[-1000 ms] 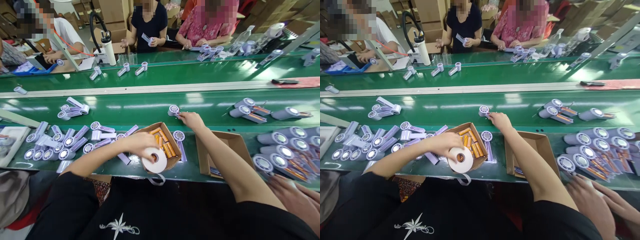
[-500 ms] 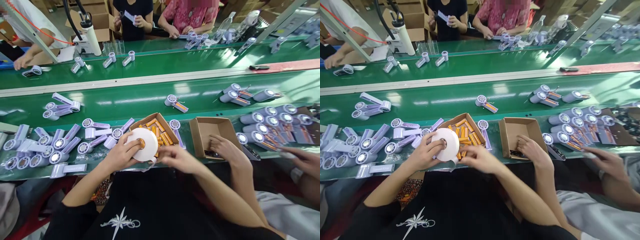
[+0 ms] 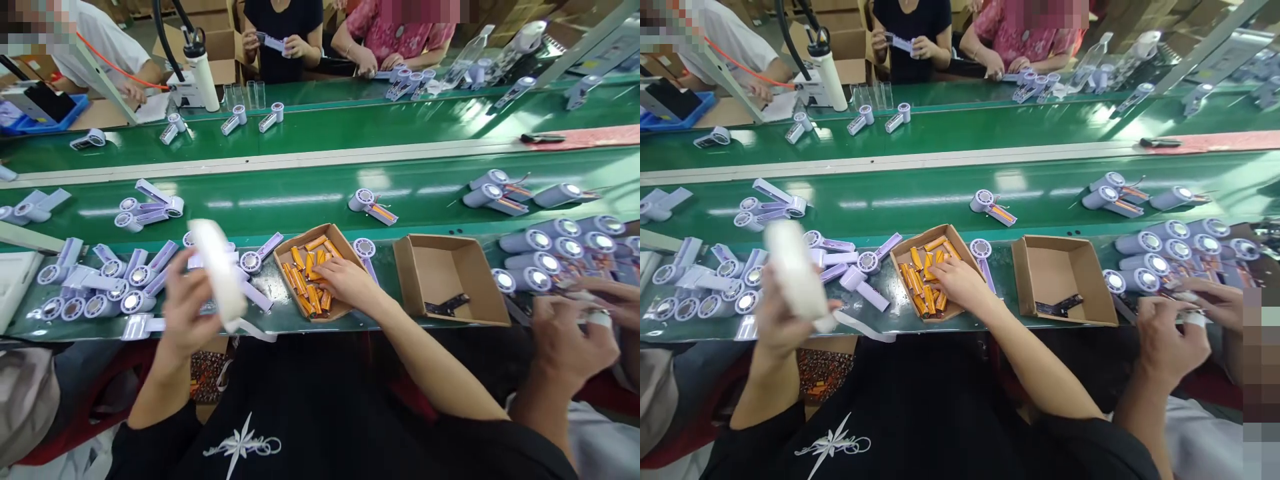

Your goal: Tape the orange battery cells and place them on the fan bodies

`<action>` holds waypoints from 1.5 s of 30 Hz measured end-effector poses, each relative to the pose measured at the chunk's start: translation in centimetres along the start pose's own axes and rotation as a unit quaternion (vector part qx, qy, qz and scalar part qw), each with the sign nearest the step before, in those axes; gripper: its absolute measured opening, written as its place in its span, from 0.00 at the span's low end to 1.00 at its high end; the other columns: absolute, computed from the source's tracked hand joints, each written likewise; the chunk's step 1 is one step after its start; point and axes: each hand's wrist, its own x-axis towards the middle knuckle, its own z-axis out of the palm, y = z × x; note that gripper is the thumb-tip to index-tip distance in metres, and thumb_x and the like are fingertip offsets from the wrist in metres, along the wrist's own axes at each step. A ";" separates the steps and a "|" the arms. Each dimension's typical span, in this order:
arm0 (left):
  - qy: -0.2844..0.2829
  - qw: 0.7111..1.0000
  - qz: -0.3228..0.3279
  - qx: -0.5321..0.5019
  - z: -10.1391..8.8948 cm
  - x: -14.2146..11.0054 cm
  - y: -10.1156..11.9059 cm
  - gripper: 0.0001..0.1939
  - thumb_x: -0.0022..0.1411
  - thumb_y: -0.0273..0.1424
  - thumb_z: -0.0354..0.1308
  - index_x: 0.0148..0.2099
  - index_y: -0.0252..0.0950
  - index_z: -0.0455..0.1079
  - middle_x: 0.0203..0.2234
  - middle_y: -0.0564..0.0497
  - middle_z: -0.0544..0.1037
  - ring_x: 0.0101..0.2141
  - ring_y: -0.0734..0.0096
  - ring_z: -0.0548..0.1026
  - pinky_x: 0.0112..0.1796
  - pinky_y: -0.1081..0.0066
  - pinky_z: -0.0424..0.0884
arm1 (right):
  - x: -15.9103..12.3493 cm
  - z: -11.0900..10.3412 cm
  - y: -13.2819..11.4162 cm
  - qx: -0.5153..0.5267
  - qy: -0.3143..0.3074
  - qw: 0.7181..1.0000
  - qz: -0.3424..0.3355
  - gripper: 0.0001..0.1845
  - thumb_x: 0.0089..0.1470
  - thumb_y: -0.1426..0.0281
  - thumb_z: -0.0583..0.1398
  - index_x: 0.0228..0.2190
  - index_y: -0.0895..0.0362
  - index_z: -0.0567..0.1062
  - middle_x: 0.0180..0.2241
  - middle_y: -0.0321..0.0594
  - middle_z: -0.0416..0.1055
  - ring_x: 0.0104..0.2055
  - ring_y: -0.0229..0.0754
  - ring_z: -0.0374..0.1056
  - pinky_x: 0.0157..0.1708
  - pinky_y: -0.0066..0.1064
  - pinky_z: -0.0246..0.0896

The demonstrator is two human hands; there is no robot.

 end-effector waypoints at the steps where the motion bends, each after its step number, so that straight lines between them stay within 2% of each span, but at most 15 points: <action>1: -0.069 0.996 0.054 0.012 0.8 -0.2 0.7 0.18 0.62 0.31 0.70 0.55 0.43 0.76 0.50 0.48 0.82 0.63 0.43 0.70 0.60 0.34 0.71 | 0.3 0.2 0.6 -0.001 -0.016 1.000 0.022 0.16 0.61 0.76 0.65 0.51 0.58 0.83 0.50 0.54 0.82 0.55 0.59 0.78 0.59 0.53 0.72; 4: -0.190 0.970 0.143 0.054 4.2 -1.4 2.3 0.22 0.64 0.20 0.62 0.59 0.41 0.76 0.51 0.46 0.82 0.66 0.42 0.65 0.57 0.44 0.76 | 0.0 0.7 1.2 0.153 0.045 0.981 0.109 0.17 0.64 0.70 0.64 0.53 0.57 0.83 0.50 0.51 0.83 0.52 0.58 0.81 0.57 0.52 0.76; 7: -0.231 0.954 0.160 0.107 6.5 -2.7 2.6 0.26 0.65 0.17 0.61 0.62 0.42 0.75 0.54 0.46 0.81 0.66 0.44 0.64 0.51 0.56 0.80 | -1.9 0.2 0.5 0.378 0.157 0.898 0.161 0.25 0.62 0.57 0.67 0.57 0.54 0.81 0.52 0.48 0.83 0.52 0.57 0.81 0.54 0.53 0.79; 9: -0.243 0.945 0.179 0.123 7.0 -3.1 2.4 0.26 0.66 0.17 0.62 0.62 0.42 0.75 0.55 0.47 0.81 0.66 0.47 0.66 0.53 0.57 0.79 | -3.2 -0.6 -0.3 0.450 0.178 0.859 0.166 0.29 0.58 0.53 0.69 0.57 0.53 0.82 0.53 0.47 0.82 0.52 0.58 0.81 0.54 0.52 0.79; 12: -0.254 0.934 0.219 0.125 7.0 -2.7 2.2 0.24 0.68 0.20 0.63 0.63 0.41 0.74 0.55 0.48 0.81 0.64 0.52 0.68 0.60 0.55 0.75 | -4.0 -1.7 -1.6 0.451 0.161 0.863 0.160 0.28 0.57 0.54 0.70 0.55 0.53 0.83 0.54 0.44 0.81 0.54 0.58 0.80 0.58 0.51 0.77; 16: -0.279 0.907 0.280 0.143 7.0 -0.7 2.7 0.19 0.71 0.22 0.61 0.61 0.38 0.74 0.54 0.48 0.81 0.58 0.58 0.74 0.60 0.59 0.73 | -3.5 -1.9 -1.7 0.442 0.062 0.884 0.138 0.28 0.56 0.55 0.70 0.56 0.54 0.83 0.52 0.41 0.83 0.56 0.58 0.79 0.62 0.50 0.73; 18: -0.297 0.894 0.293 0.165 7.1 0.4 3.2 0.17 0.71 0.21 0.59 0.60 0.36 0.74 0.52 0.47 0.81 0.53 0.61 0.75 0.57 0.61 0.73 | -3.1 -1.7 -1.1 0.484 0.019 0.863 0.144 0.31 0.53 0.55 0.72 0.56 0.54 0.82 0.51 0.41 0.83 0.56 0.58 0.78 0.62 0.50 0.73; 20: -0.320 0.883 0.290 0.183 7.3 1.1 3.9 0.18 0.72 0.21 0.58 0.61 0.35 0.72 0.51 0.46 0.80 0.50 0.62 0.76 0.53 0.62 0.74 | -2.8 -1.2 -1.0 0.536 0.029 0.827 0.167 0.34 0.46 0.56 0.76 0.54 0.54 0.84 0.50 0.43 0.84 0.56 0.58 0.79 0.61 0.51 0.74; 23: -0.306 0.895 0.264 0.189 8.2 0.8 5.6 0.19 0.73 0.25 0.58 0.63 0.35 0.71 0.51 0.44 0.80 0.44 0.62 0.75 0.44 0.61 0.74 | -2.4 0.6 -2.7 0.608 0.192 0.744 0.200 0.35 0.42 0.54 0.77 0.51 0.54 0.84 0.51 0.46 0.83 0.55 0.58 0.79 0.59 0.52 0.75; 25: -0.259 0.924 0.228 0.166 9.1 -0.6 7.0 0.18 0.72 0.29 0.61 0.61 0.35 0.74 0.48 0.43 0.82 0.40 0.62 0.74 0.40 0.62 0.73 | -2.4 2.1 -4.7 0.634 0.342 0.660 0.213 0.34 0.48 0.50 0.74 0.53 0.53 0.82 0.54 0.46 0.82 0.56 0.55 0.79 0.58 0.49 0.76; 27: -0.215 0.950 0.189 0.121 9.8 -2.5 8.5 0.18 0.71 0.36 0.63 0.58 0.34 0.77 0.43 0.43 0.82 0.37 0.62 0.73 0.37 0.63 0.73 | -3.0 2.9 -5.9 0.642 0.417 0.605 0.220 0.31 0.53 0.49 0.71 0.54 0.52 0.81 0.53 0.46 0.82 0.53 0.52 0.80 0.54 0.46 0.79; 31: -0.220 0.958 0.180 0.039 9.5 -3.7 9.6 0.21 0.70 0.41 0.63 0.58 0.33 0.77 0.40 0.43 0.82 0.35 0.63 0.72 0.35 0.65 0.71 | -5.1 0.5 -3.3 0.612 0.470 0.608 0.184 0.24 0.53 0.54 0.73 0.48 0.51 0.82 0.46 0.43 0.84 0.45 0.48 0.82 0.43 0.38 0.82; 34: -0.278 0.934 0.224 0.033 9.9 -0.4 8.5 0.19 0.72 0.35 0.60 0.62 0.35 0.75 0.45 0.44 0.82 0.39 0.62 0.73 0.42 0.63 0.72 | -6.4 -2.1 0.1 0.563 0.570 0.576 0.162 0.23 0.55 0.54 0.72 0.51 0.47 0.81 0.52 0.40 0.81 0.53 0.47 0.79 0.46 0.37 0.81; 38: -0.356 0.888 0.289 0.017 12.0 3.9 8.1 0.19 0.74 0.30 0.57 0.65 0.38 0.72 0.53 0.44 0.81 0.43 0.63 0.73 0.49 0.62 0.70 | -7.3 -2.4 0.3 0.561 0.586 0.558 0.173 0.26 0.58 0.57 0.71 0.57 0.43 0.76 0.57 0.39 0.77 0.58 0.46 0.76 0.51 0.37 0.79; 45: -0.337 0.888 0.311 0.019 14.5 3.3 9.4 0.20 0.73 0.23 0.55 0.64 0.34 0.70 0.55 0.44 0.81 0.42 0.65 0.74 0.49 0.62 0.70 | -8.2 0.0 -2.4 0.508 0.567 0.623 0.178 0.34 0.59 0.56 0.69 0.63 0.43 0.68 0.53 0.45 0.76 0.57 0.52 0.77 0.54 0.48 0.79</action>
